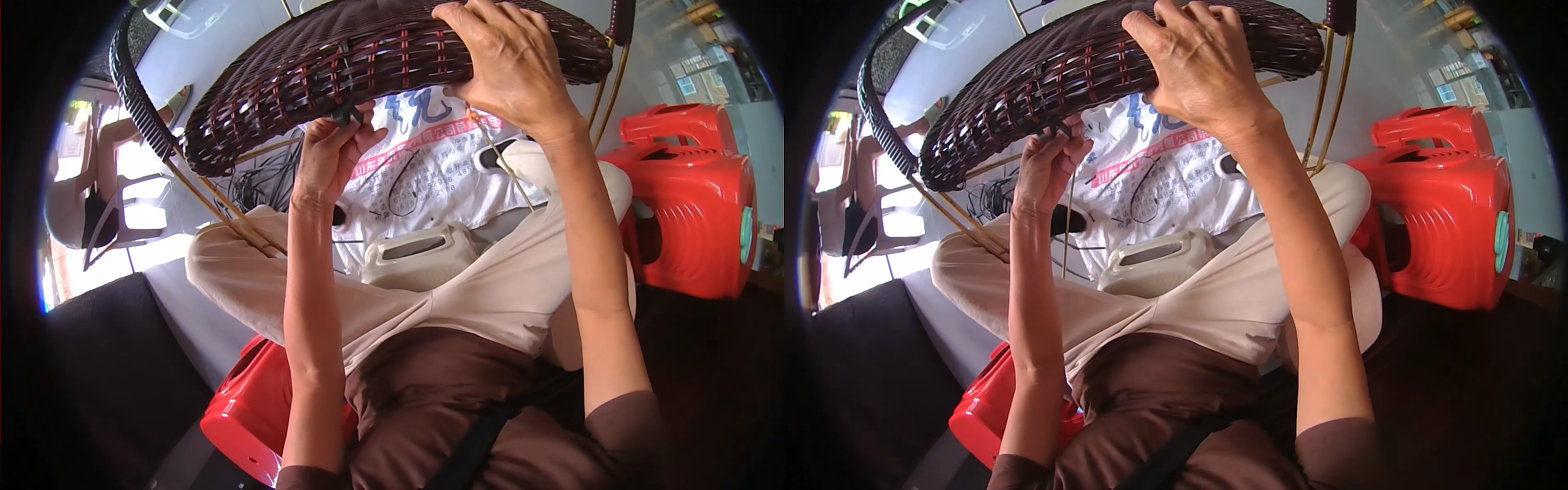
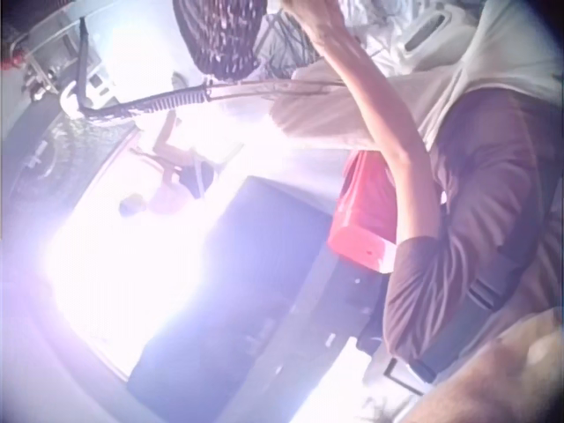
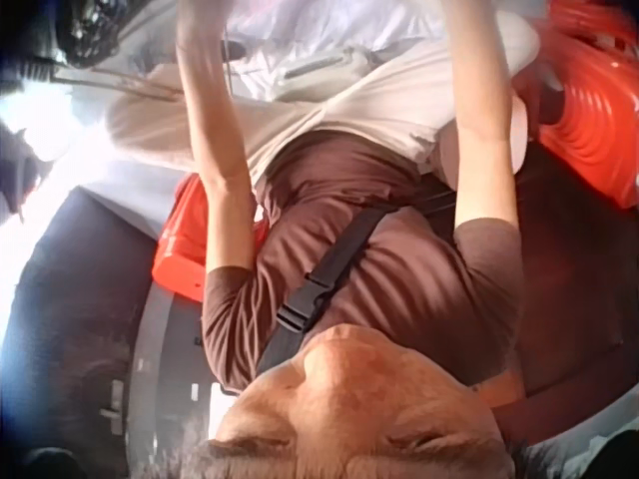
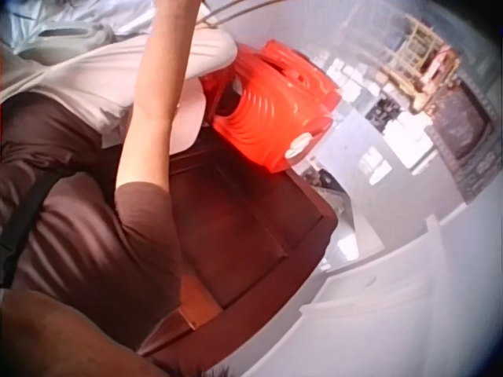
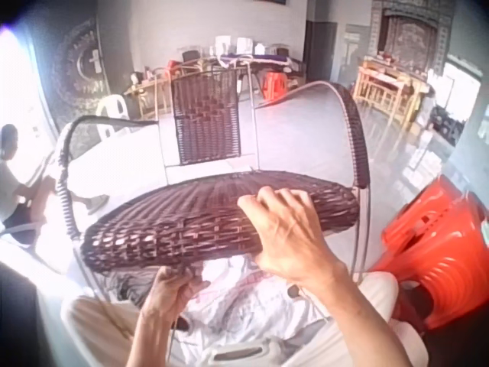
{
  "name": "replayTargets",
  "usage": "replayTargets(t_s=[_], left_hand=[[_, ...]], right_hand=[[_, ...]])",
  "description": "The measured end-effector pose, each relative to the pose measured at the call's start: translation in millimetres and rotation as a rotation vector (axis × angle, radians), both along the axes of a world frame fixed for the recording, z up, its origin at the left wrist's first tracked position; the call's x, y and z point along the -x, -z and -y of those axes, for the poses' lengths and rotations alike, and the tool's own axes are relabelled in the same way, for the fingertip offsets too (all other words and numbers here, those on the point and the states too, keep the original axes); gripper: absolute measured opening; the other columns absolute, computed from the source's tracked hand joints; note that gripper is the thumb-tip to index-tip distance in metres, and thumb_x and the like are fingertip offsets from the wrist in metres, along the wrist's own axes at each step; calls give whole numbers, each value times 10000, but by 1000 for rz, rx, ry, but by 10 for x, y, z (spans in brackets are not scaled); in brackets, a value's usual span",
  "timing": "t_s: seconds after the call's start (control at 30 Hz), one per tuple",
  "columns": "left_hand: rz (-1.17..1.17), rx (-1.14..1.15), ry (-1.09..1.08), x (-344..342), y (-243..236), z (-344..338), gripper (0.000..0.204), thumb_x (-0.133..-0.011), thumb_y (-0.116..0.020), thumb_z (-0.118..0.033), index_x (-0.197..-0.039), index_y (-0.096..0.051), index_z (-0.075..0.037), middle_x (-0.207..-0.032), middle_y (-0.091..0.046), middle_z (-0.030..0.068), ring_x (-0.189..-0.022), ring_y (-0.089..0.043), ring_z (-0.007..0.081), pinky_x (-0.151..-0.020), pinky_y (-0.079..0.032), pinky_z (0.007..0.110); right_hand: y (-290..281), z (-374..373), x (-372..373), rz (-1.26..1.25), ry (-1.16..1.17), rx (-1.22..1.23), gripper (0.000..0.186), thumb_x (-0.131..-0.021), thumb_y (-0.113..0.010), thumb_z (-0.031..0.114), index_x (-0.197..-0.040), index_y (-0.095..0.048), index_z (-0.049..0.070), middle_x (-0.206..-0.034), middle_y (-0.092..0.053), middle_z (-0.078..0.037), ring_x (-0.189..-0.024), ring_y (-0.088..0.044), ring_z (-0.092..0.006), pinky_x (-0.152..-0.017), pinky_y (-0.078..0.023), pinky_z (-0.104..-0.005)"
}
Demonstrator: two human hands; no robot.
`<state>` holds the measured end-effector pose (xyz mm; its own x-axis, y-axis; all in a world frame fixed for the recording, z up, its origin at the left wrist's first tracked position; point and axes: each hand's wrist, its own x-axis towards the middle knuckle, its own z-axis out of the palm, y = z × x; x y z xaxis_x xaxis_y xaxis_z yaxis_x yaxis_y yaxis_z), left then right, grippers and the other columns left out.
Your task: The person is weaving dark rattan-like strips into the seat frame of a brown chair, using a small flathead tool to pry the existing weave apart and thread the material through.
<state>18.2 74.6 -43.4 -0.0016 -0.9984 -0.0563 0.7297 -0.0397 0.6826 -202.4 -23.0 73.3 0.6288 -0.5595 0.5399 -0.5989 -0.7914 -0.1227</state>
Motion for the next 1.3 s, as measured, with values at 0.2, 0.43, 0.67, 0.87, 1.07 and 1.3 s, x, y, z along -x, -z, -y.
replayTargets(t_s=[0.2, 0.43, 0.67, 0.87, 1.07, 1.3], left_hand=[[-10, 0, -25, -24, 19, -51, 203, -928, -498, 47, -1068, -644, 37, -978, -643, 99, -737, -603, 117, -856, -578, 367], [-105, -11, 17, 11, 5, 4, 247, -953, -488, 16, -1192, -546, 31, -1048, -537, 126, -777, -447, 100, -736, -468, 251], [-332, 70, 71, 57, -95, 83, 228, -945, -454, 54, -1141, -563, 17, -999, -569, 134, -735, -486, 113, -706, -501, 273], [-351, 48, 71, 52, -86, 106, 214, -941, -487, 39, -1147, -545, 26, -1008, -542, 144, -752, -465, 122, -699, -476, 263], [-397, 65, 67, 74, -77, 102, 194, -943, -476, 45, -1117, -560, 29, -991, -582, 155, -747, -497, 132, -705, -498, 282], [-224, -106, -80, 58, -124, 162, 128, -942, -506, 26, -1044, -583, 34, -890, -634, 92, -732, -577, 128, -719, -538, 287]], right_hand=[[-94, -10, -23, -54, -22, -33, 532, -608, -635, -8, -1124, -517, 49, -948, -516, -122, -939, -536, -292, -869, -382, -419], [-307, 147, -12, -186, -77, -275, 623, -755, -728, 404, -1174, -547, -20, -977, -542, -155, -917, -549, -272, -834, -439, -414], [-347, 266, -167, -124, -85, -274, 575, -905, -560, 521, -1001, -632, -41, -852, -555, -170, -776, -558, -242, -726, -484, -403], [-313, 321, -226, 14, -96, -260, 447, -909, -603, 422, -958, -644, -20, -873, -581, -158, -781, -579, -244, -742, -493, -391], [-306, 107, -170, 293, -276, -138, 247, -857, -669, 223, -958, -637, -1, -834, -594, -138, -751, -588, -219, -694, -469, -345], [485, -415, -680, 550, -54, -530, 128, -850, -671, 170, -845, -677, 43, -702, -636, -80, -611, -622, -230, -536, -482, -327]])
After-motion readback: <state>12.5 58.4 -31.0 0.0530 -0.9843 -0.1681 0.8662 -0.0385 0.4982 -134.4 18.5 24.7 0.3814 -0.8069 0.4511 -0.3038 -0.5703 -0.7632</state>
